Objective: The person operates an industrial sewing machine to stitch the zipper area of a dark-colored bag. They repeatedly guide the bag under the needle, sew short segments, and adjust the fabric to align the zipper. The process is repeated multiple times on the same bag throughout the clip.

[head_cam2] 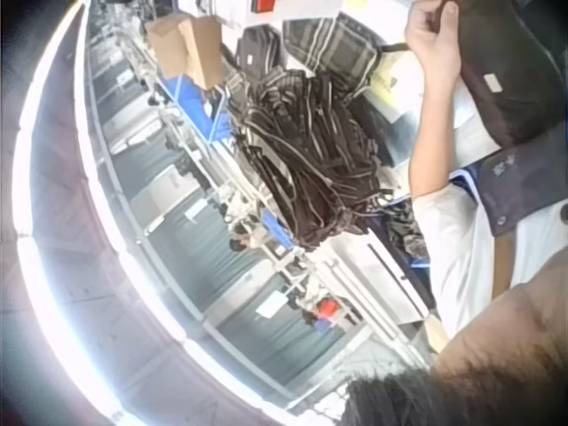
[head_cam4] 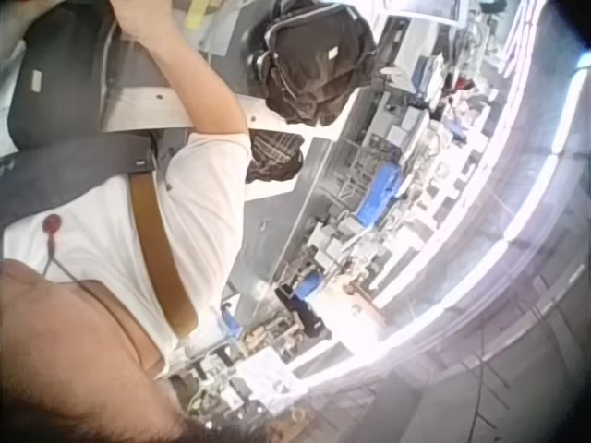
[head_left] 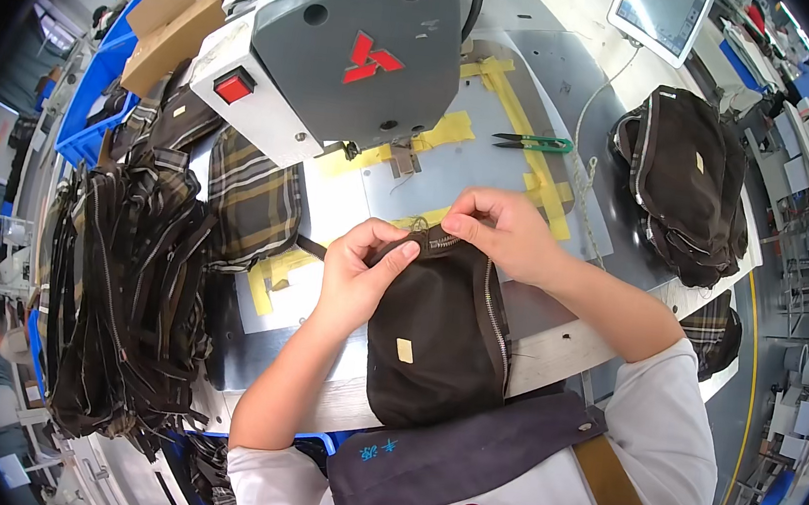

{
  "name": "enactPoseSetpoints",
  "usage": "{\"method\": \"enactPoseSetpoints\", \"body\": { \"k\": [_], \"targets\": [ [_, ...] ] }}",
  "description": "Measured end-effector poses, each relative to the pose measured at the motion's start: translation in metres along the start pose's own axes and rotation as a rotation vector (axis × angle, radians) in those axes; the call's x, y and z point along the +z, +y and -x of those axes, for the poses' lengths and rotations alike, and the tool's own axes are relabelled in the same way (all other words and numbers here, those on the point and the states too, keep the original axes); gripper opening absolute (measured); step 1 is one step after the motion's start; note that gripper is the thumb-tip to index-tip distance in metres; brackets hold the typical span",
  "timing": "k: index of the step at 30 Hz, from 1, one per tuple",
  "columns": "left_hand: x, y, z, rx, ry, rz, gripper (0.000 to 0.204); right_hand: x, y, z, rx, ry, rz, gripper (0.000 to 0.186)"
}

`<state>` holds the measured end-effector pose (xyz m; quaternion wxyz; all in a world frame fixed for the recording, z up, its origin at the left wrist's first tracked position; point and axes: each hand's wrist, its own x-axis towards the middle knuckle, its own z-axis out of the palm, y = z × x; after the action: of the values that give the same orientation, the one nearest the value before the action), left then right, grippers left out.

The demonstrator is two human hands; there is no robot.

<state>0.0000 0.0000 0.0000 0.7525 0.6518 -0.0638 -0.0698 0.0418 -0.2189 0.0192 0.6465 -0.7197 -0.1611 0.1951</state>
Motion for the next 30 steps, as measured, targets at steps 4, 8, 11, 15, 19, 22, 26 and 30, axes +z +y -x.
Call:
{"method": "enactPoseSetpoints", "body": {
  "k": [4,8,11,15,19,22,26,30],
  "targets": [
    [0.006,-0.009,-0.003,0.011,0.108,0.036,0.008,-0.003,0.008,-0.001,0.047,0.035,-0.087,0.033],
    [0.001,-0.011,-0.007,0.101,0.396,0.137,0.007,0.015,0.024,0.023,0.056,0.028,-0.195,0.043],
    [-0.009,0.009,-0.006,0.163,0.527,0.150,0.008,-0.001,0.014,0.032,0.211,-0.078,0.043,0.049],
    [-0.008,0.059,-0.003,0.646,0.304,-0.782,0.038,-0.024,-0.010,0.018,0.068,-0.306,0.435,0.040],
    [0.028,0.069,0.004,0.166,-0.289,-1.109,0.059,-0.016,-0.036,-0.003,0.011,-0.454,0.512,0.039],
    [0.013,0.052,-0.008,-0.057,-0.214,-1.043,0.036,-0.032,-0.027,-0.019,0.019,-0.333,0.410,0.044],
    [-0.024,0.024,-0.009,-0.163,0.087,-0.598,0.026,-0.057,-0.007,-0.023,0.310,-0.113,0.017,0.052],
    [-0.027,0.022,-0.009,-0.297,-0.316,-0.592,0.044,-0.050,-0.006,-0.032,0.191,0.064,0.014,0.039]
  ]
}}
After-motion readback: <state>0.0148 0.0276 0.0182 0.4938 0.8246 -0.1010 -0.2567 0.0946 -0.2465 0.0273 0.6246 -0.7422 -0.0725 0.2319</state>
